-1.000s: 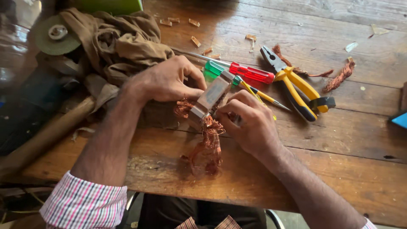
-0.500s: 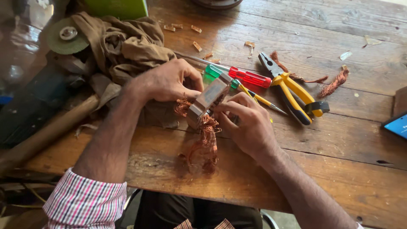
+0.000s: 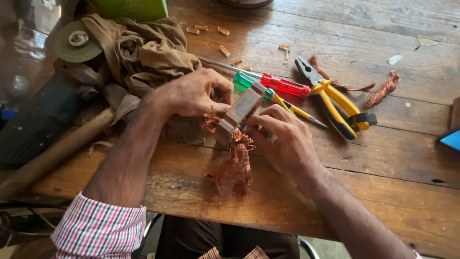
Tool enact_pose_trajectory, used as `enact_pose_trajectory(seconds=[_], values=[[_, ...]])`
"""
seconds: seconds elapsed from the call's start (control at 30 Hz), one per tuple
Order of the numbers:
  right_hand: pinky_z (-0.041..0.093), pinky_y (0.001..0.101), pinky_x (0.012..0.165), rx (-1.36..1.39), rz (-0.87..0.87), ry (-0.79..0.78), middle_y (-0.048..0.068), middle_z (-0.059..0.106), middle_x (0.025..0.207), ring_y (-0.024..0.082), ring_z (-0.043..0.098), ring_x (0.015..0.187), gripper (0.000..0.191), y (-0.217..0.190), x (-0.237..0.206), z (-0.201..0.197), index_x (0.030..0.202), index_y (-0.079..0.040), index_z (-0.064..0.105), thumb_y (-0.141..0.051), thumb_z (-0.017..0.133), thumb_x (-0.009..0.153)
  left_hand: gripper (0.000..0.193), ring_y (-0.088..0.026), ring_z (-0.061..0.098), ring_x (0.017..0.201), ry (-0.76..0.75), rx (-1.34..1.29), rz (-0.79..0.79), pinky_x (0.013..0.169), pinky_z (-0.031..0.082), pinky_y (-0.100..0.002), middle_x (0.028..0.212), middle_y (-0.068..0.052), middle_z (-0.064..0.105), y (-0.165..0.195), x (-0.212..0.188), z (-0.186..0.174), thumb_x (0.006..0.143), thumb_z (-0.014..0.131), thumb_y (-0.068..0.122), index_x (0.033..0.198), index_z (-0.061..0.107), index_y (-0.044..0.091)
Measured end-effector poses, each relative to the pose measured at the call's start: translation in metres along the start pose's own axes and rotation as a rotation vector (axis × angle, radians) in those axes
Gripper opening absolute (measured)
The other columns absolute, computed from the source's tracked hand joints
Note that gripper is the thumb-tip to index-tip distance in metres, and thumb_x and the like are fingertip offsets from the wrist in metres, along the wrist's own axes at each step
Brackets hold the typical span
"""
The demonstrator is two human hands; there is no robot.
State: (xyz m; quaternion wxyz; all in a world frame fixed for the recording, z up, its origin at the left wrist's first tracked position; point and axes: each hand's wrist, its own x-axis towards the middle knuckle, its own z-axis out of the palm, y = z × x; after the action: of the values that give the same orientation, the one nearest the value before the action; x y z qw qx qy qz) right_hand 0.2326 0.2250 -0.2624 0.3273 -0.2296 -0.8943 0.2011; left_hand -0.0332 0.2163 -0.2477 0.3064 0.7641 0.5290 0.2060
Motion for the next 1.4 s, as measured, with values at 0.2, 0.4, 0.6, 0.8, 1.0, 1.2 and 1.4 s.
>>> enact_pose_trajectory(seconds=[0.2, 0.4, 0.6, 0.8, 1.0, 1.2, 1.4], values=[[0.058, 0.0356, 0.073, 0.023, 0.092, -0.028, 0.007, 0.071, 0.095, 0.023, 0.071, 0.081, 0.013, -0.002, 0.004, 0.0, 0.097, -0.01, 0.075, -0.014, 0.079, 0.085, 0.02, -0.014, 0.069, 0.076, 0.008, -0.048, 0.045, 0.072, 0.058, -0.032, 0.082, -0.005, 0.074, 0.001, -0.003, 0.0, 0.084, 0.077, 0.022, 0.087, 0.073, 0.003], [0.056, 0.0252, 0.067, 0.349, 0.414, -0.076, 0.004, 0.07, 0.088, 0.007, 0.066, 0.075, 0.034, 0.01, 0.01, 0.002, 0.113, -0.005, 0.059, -0.014, 0.079, 0.086, 0.019, -0.013, 0.066, 0.073, -0.008, -0.078, 0.009, 0.067, 0.056, -0.031, 0.08, -0.004, 0.072, -0.002, -0.002, 0.001, 0.083, 0.077, 0.021, 0.087, 0.073, 0.003], [0.051, 0.0249, 0.057, 0.355, 0.441, -0.179, 0.0, 0.063, 0.098, 0.007, 0.058, 0.065, 0.049, 0.013, 0.023, -0.002, 0.126, -0.009, 0.065, -0.013, 0.076, 0.078, 0.021, -0.011, 0.064, 0.072, -0.011, -0.128, 0.017, 0.065, 0.054, -0.03, 0.079, -0.004, 0.071, 0.0, -0.001, 0.002, 0.083, 0.077, 0.022, 0.088, 0.072, 0.002], [0.055, 0.0277, 0.07, 0.308, 0.381, -0.273, 0.002, 0.074, 0.095, 0.009, 0.066, 0.079, 0.039, 0.013, 0.041, -0.012, 0.118, -0.011, 0.073, -0.019, 0.075, 0.08, 0.022, -0.01, 0.062, 0.068, -0.017, -0.155, 0.044, 0.061, 0.053, -0.03, 0.073, -0.003, 0.069, -0.004, 0.002, 0.0, 0.085, 0.078, 0.024, 0.086, 0.071, 0.003], [0.055, 0.0322, 0.073, 0.238, 0.385, -0.273, 0.003, 0.071, 0.093, 0.013, 0.067, 0.083, 0.044, 0.008, 0.035, -0.014, 0.122, -0.011, 0.07, -0.019, 0.075, 0.079, 0.022, -0.01, 0.061, 0.067, -0.113, -0.122, 0.05, 0.06, 0.053, -0.029, 0.073, -0.002, 0.069, 0.001, 0.005, -0.005, 0.085, 0.078, 0.023, 0.086, 0.071, 0.002], [0.055, 0.027, 0.054, 0.208, 0.3, -0.283, 0.002, 0.072, 0.088, 0.008, 0.067, 0.067, 0.042, 0.008, 0.039, -0.036, 0.128, -0.012, 0.068, -0.02, 0.075, 0.087, 0.018, -0.01, 0.064, 0.071, -0.059, -0.091, -0.044, 0.065, 0.055, -0.028, 0.079, -0.001, 0.07, 0.01, -0.001, -0.002, 0.086, 0.076, 0.022, 0.088, 0.07, 0.004], [0.049, 0.0288, 0.046, 0.017, 0.542, -0.206, 0.005, 0.075, 0.079, 0.011, 0.061, 0.058, 0.028, 0.022, 0.035, -0.073, 0.119, -0.013, 0.075, -0.025, 0.073, 0.094, 0.016, -0.012, 0.062, 0.075, -0.031, -0.119, -0.035, 0.068, 0.055, -0.029, 0.081, -0.002, 0.067, 0.012, -0.001, -0.001, 0.086, 0.075, 0.016, 0.095, 0.068, 0.005]])
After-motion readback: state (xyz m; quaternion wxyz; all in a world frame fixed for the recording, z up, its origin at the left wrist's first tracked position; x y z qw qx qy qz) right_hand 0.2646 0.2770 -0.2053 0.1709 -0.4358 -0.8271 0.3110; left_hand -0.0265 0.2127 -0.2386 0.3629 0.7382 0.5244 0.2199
